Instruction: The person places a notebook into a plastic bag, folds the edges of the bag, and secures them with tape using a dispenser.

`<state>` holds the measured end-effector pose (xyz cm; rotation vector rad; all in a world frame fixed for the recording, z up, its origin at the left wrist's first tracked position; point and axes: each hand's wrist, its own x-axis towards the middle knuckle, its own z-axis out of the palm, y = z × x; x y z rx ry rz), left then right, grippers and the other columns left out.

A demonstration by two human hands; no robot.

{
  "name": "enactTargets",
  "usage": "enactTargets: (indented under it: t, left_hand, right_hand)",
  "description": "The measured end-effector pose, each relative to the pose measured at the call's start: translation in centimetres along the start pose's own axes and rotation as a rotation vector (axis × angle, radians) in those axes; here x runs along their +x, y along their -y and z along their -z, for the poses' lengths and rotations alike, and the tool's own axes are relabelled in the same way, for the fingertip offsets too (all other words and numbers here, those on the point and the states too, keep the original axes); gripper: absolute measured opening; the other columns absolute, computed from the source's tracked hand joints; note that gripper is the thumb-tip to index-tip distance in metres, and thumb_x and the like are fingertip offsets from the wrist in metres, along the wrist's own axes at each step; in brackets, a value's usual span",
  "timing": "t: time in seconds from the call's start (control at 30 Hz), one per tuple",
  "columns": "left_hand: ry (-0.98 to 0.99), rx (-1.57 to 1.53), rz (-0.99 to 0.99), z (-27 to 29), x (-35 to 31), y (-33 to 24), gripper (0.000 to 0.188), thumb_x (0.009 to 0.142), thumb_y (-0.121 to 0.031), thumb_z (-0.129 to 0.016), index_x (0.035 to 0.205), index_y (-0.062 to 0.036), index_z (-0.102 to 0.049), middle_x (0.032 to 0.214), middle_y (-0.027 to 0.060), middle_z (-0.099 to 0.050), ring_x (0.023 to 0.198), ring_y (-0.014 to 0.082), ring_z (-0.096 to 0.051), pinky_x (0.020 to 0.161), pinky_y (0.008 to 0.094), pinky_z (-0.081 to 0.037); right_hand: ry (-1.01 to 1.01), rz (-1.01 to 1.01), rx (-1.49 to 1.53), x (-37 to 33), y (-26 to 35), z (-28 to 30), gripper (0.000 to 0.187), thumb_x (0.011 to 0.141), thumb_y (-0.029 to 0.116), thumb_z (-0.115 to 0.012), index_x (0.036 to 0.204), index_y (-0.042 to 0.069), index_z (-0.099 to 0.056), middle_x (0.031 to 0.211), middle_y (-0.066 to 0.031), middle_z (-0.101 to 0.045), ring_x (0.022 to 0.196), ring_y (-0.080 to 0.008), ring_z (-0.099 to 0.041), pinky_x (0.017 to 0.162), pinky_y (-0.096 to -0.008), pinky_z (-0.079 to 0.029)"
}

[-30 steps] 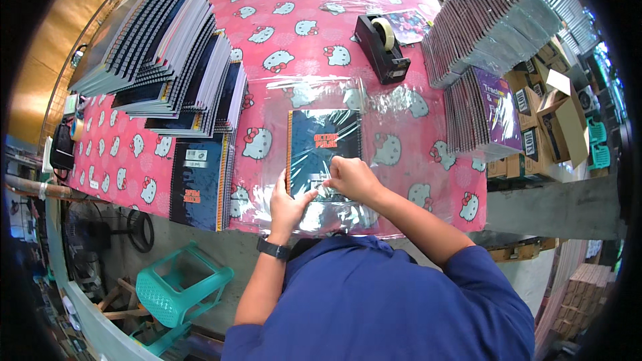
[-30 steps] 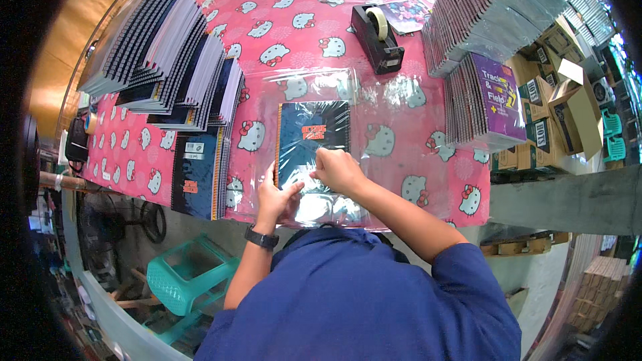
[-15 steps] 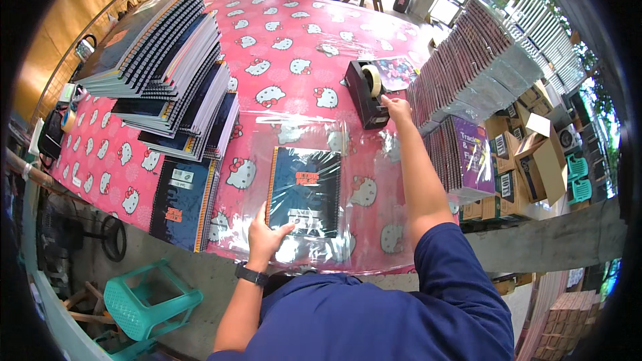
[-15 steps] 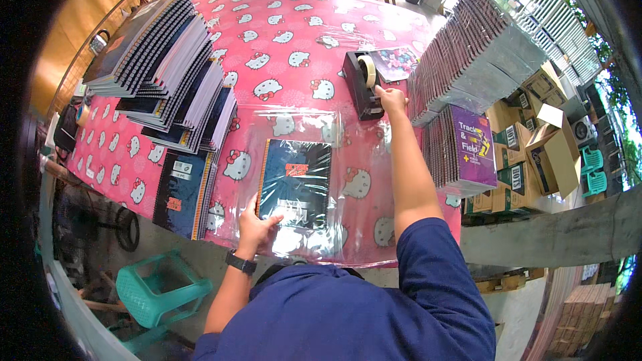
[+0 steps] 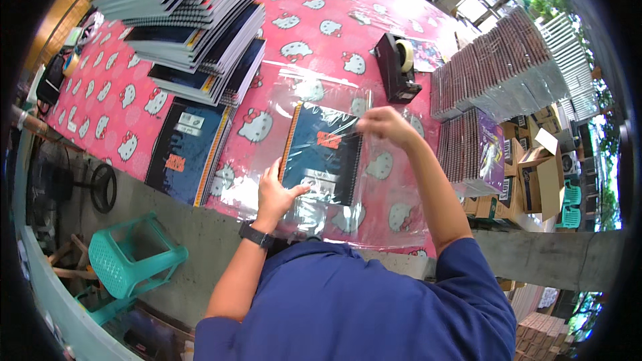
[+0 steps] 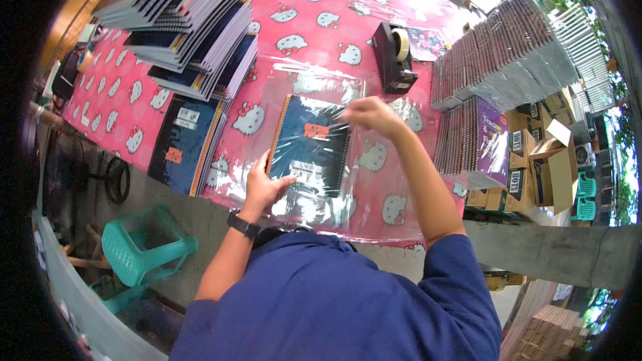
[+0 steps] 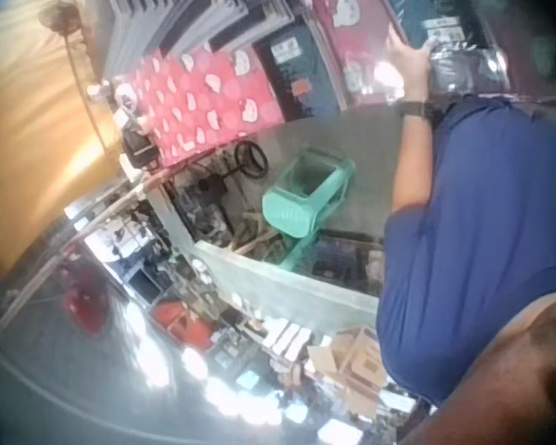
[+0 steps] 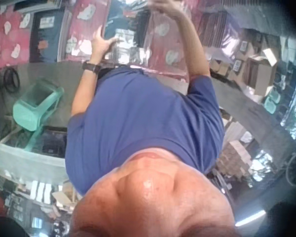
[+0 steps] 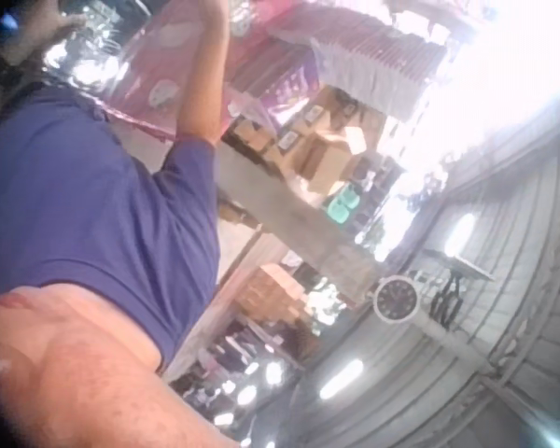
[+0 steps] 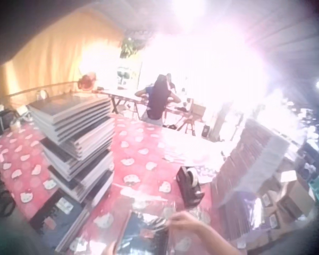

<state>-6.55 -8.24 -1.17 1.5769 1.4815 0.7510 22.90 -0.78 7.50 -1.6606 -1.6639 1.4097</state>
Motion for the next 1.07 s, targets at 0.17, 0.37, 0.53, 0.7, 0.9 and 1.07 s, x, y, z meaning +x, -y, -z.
enactTargets:
  t: [0.17,0.37,0.53,0.7,0.9,1.07]
  left_hand:
    - [-0.024,0.020,-0.086,-0.4,0.2,0.1,0.084,0.054,-0.029,-0.085,0.122,0.0044,-0.048,0.107,0.0198,-0.059,0.098,0.0285,-0.059,0.085,0.0364,-0.046]
    - [0.082,0.019,-0.059,0.3,1.1,1.1,0.093,0.060,-0.050,-0.079,0.126,0.0043,-0.042,0.109,0.0181,-0.055,0.101,0.0297,-0.053,0.089,0.0386,-0.042]
    - [0.429,-0.651,0.337,0.8,3.6,0.2,0.080,0.069,-0.041,-0.077,0.123,0.0064,-0.043,0.102,0.0122,-0.058,0.082,0.0169,-0.056,0.072,0.0283,-0.045]
    - [0.596,-0.290,-0.227,2.6,1.6,-9.9,0.045,0.064,-0.018,-0.078,0.101,-0.0007,-0.060,0.090,0.0032,-0.056,0.077,0.0120,-0.053,0.067,0.0265,-0.045]
    - [0.421,0.048,-1.468,-2.6,1.4,-22.0,0.052,0.060,-0.006,-0.074,0.109,-0.0154,-0.062,0.104,0.0065,-0.053,0.098,0.0238,-0.054,0.085,0.0375,-0.044]
    - [0.205,0.045,-1.853,-12.9,4.3,-31.5,0.056,0.070,-0.006,-0.062,0.124,-0.0180,-0.052,0.108,0.0056,-0.052,0.113,0.0218,-0.048,0.100,0.0409,-0.035]
  right_hand:
    - [0.390,0.251,-0.874,-2.0,7.3,-9.6,0.045,0.064,0.046,-0.074,0.076,0.003,-0.069,0.070,-0.0101,-0.066,0.067,-0.0225,-0.065,0.063,-0.0321,-0.050]
    - [-0.183,-0.115,-1.046,-1.4,2.7,-5.7,0.064,0.057,0.059,-0.074,0.086,0.003,-0.066,0.086,-0.0116,-0.067,0.081,-0.0258,-0.065,0.071,-0.0365,-0.051]
    - [-0.384,-0.206,-0.015,-6.0,-3.7,-8.4,0.069,0.076,0.054,-0.066,0.109,-0.005,-0.055,0.101,-0.0164,-0.064,0.091,-0.0204,-0.061,0.075,-0.0335,-0.048]
    - [-0.590,-0.093,0.892,-13.7,-2.8,-9.3,0.055,0.089,0.050,-0.050,0.120,0.004,-0.050,0.102,-0.0022,-0.058,0.092,-0.0116,-0.054,0.084,-0.0288,-0.042]
    - [-0.786,0.517,1.448,-27.9,-3.3,-3.2,0.071,0.088,0.059,-0.038,0.129,0.002,-0.044,0.121,-0.0154,-0.056,0.110,-0.0305,-0.054,0.091,-0.0443,-0.047]
    - [-1.040,0.635,0.981,-33.2,-1.3,3.9,0.076,0.076,0.053,-0.064,0.131,0.005,-0.043,0.137,-0.0176,-0.041,0.123,-0.0345,-0.043,0.093,-0.0494,-0.045]
